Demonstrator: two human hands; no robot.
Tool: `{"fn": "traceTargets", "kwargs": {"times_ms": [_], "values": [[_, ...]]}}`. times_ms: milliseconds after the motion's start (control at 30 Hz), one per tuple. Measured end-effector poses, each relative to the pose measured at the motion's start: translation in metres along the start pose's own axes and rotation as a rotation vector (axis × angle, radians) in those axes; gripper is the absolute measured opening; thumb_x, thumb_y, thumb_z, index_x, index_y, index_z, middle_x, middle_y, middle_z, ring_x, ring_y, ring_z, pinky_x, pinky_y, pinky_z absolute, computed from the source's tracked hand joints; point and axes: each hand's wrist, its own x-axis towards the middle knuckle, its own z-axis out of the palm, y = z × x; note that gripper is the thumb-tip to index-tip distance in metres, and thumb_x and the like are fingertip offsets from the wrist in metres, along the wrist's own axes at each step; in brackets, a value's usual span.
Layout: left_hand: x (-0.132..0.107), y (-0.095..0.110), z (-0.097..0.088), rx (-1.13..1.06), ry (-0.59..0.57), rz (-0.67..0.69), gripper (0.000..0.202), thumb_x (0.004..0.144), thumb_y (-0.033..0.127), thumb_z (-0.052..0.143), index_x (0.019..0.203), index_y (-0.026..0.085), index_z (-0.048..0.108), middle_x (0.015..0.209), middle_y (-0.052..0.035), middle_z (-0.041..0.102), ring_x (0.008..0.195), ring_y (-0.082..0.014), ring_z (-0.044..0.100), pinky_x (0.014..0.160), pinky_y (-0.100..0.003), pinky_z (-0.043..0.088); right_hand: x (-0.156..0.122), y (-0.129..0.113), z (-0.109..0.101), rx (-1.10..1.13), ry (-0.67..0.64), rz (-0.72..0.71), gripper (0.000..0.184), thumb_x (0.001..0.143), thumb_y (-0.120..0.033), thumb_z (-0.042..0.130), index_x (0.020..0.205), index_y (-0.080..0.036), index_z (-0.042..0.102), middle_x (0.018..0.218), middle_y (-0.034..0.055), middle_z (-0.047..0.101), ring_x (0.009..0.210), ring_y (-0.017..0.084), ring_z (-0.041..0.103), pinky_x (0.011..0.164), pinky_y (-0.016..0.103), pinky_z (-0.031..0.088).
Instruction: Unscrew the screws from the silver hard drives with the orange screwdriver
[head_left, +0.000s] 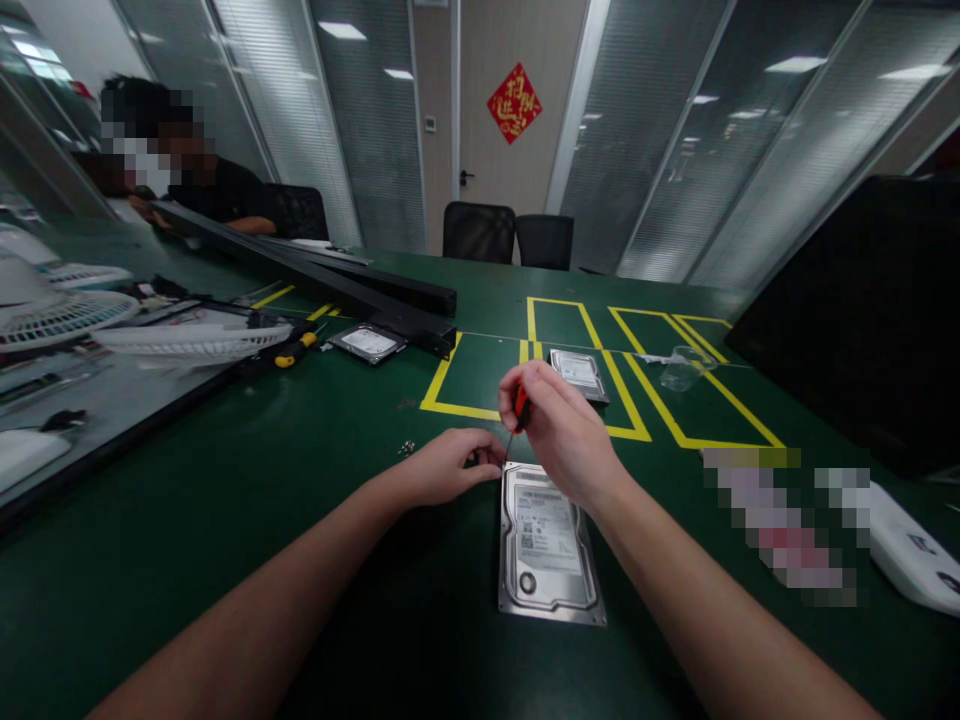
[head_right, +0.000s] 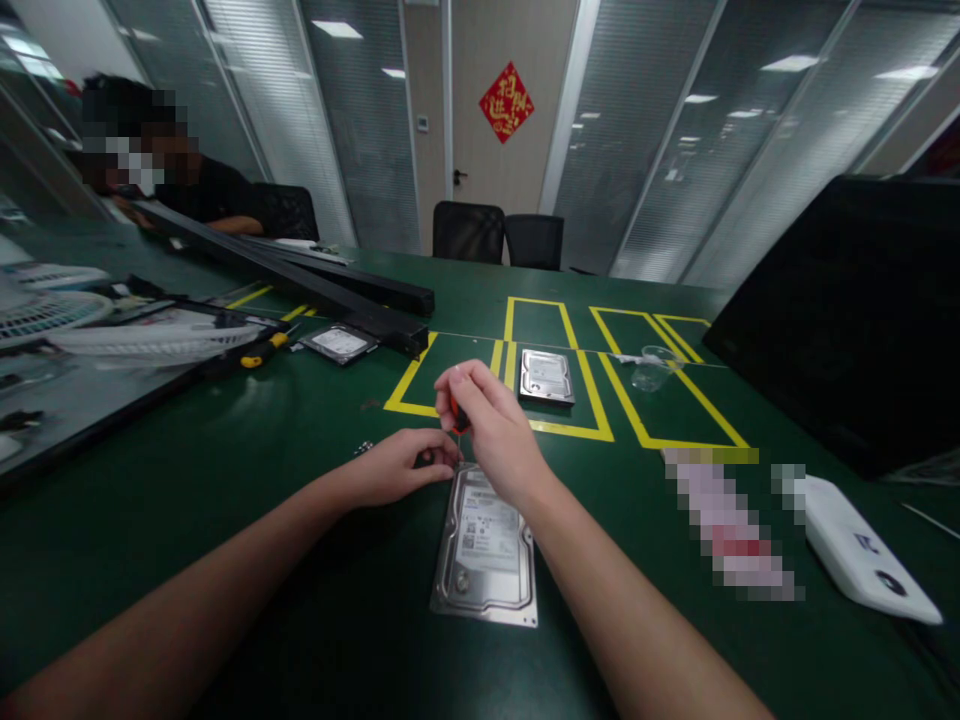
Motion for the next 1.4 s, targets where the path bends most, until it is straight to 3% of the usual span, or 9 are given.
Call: {"fn": "traceTargets", "kwargs": {"times_ms": [300,400,500,600,700,867,967,1067,1400], "values": [[-0.001,-0.001,-0.001,-0.012,-0.01,-0.011,0.017,0.093,0.022,0.071,0.107,0.014,0.074,0.097,-0.0049,0.074,0.085,-0.0173,0.065,0.078,-0.028,0.05,0.001,-0.008,0.0,0.0,0.01,-0.018,0.028,0.103,-0.047,0.06,0.094,-0.021,0.067,0.082,-0.0003,0.059,0.072,0.014,0.052,0.068,0.03,0.039],[-0.001,0.002,0.001,-0.016,-0.019,-0.024,0.018,0.092,0.022,0.071,0.108,0.014,0.075,0.1,-0.0054,0.075,0.087,-0.0173,0.065,0.08,-0.028,0.05,-0.001,-0.029,-0.001,-0.09,0.026,-0.09,0.029,0.103,-0.048,0.058,0.094,-0.022,0.066,0.082,0.0,0.058,0.071,0.015,0.051,0.067,0.031,0.039],[0.0,0.006,-0.005,-0.007,0.021,-0.035,0.021,0.092,0.025,0.072,0.11,0.015,0.074,0.101,-0.0062,0.075,0.088,-0.0182,0.066,0.081,-0.029,0.051,-0.009,-0.059,-0.004,-0.395,0.054,-0.167,0.025,0.102,-0.047,0.062,0.094,-0.024,0.065,0.078,-0.001,0.054,0.068,0.015,0.048,0.063,0.031,0.038],[-0.005,0.009,-0.03,0.123,0.213,-0.035,0.017,0.095,0.028,0.067,0.106,0.017,0.073,0.098,-0.0057,0.074,0.087,-0.019,0.065,0.08,-0.03,0.05,-0.027,-0.077,-0.011,-0.916,0.042,-0.184,0.023,0.097,-0.044,0.07,0.089,-0.023,0.067,0.077,0.001,0.062,0.068,0.017,0.054,0.065,0.032,0.041],[-0.019,0.008,-0.07,0.367,0.403,-0.115,0.016,0.097,0.029,0.061,0.101,0.018,0.072,0.1,-0.0061,0.072,0.087,-0.0198,0.064,0.078,-0.031,0.048,-0.053,-0.071,-0.024,-1.283,-0.09,-0.121,0.026,0.098,-0.047,0.067,0.094,-0.023,0.072,0.076,0.0035,0.07,0.067,0.021,0.063,0.061,0.032,0.043],[-0.045,-0.001,-0.11,0.547,0.265,-0.416,0.02,0.094,0.039,0.063,0.093,0.021,0.072,0.091,-0.0056,0.073,0.081,-0.0219,0.065,0.068,-0.031,0.043,-0.093,-0.041,-0.045,-1.413,-0.32,0.065,0.046,0.094,-0.058,0.068,0.122,-0.022,0.076,0.087,0.0074,0.079,0.074,0.025,0.075,0.067,0.034,0.051],[-0.049,-0.009,-0.104,0.539,0.114,-0.5,0.022,0.091,0.042,0.067,0.089,0.021,0.072,0.089,-0.0056,0.075,0.078,-0.0223,0.066,0.066,-0.03,0.042,-0.104,-0.032,-0.048,-1.479,-0.402,0.149,0.085,0.075,-0.075,0.079,0.144,-0.026,0.067,0.086,0.0077,0.079,0.075,0.031,0.076,0.068,0.038,0.052],[-0.045,-0.013,-0.091,0.527,0.074,-0.493,0.022,0.09,0.043,0.068,0.088,0.022,0.072,0.09,-0.0053,0.075,0.078,-0.0214,0.067,0.064,-0.029,0.041,-0.111,-0.029,-0.046,-1.494,-0.445,0.163,0.11,0.057,-0.079,0.087,0.152,-0.03,0.06,0.093,0.0094,0.08,0.082,0.036,0.077,0.072,0.042,0.054],[-0.039,-0.01,-0.079,0.539,0.061,-0.503,0.014,0.088,0.034,0.069,0.081,0.022,0.07,0.088,-0.0067,0.074,0.074,-0.0221,0.065,0.061,-0.03,0.039,-0.119,-0.028,-0.049,-1.588,-0.448,0.248,0.114,0.06,-0.063,0.094,0.16,-0.032,0.05,0.094,0.012,0.08,0.08,0.038,0.077,0.07,0.046,0.056]]}}
